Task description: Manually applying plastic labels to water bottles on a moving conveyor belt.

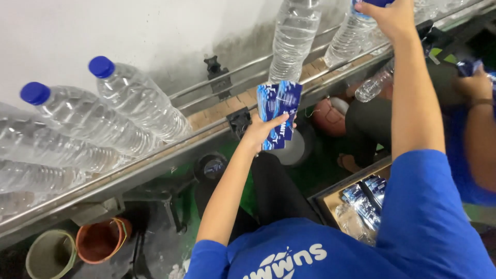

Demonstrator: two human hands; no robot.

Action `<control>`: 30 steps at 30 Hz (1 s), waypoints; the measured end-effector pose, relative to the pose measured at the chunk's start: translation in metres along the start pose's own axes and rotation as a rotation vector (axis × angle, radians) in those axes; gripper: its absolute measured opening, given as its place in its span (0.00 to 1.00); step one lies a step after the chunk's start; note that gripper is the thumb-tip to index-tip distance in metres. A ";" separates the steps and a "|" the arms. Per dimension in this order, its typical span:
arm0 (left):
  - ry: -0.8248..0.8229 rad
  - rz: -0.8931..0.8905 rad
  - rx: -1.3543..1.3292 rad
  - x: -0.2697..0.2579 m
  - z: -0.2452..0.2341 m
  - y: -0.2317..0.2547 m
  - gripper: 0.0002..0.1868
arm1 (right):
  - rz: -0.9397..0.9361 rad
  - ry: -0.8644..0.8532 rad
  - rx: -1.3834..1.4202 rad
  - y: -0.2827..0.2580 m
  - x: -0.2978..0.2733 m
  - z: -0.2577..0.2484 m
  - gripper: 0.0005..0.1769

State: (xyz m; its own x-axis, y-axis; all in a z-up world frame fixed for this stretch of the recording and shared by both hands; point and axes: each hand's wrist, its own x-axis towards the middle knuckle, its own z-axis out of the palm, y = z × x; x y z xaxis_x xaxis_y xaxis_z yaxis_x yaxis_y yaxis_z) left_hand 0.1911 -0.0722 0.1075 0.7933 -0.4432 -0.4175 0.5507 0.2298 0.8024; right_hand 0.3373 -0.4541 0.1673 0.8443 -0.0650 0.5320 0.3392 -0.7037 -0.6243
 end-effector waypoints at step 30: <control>-0.088 0.225 -0.218 0.030 -0.015 -0.029 0.32 | -0.548 -0.392 0.386 -0.267 -0.075 0.057 0.16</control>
State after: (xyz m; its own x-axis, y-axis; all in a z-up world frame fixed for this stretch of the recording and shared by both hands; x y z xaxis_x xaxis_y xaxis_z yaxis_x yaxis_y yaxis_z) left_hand 0.2029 -0.0797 0.0652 0.8811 -0.4313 -0.1941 0.4145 0.5065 0.7561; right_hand 0.2075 -0.2208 0.2613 0.5749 0.5270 0.6259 0.8105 -0.2620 -0.5239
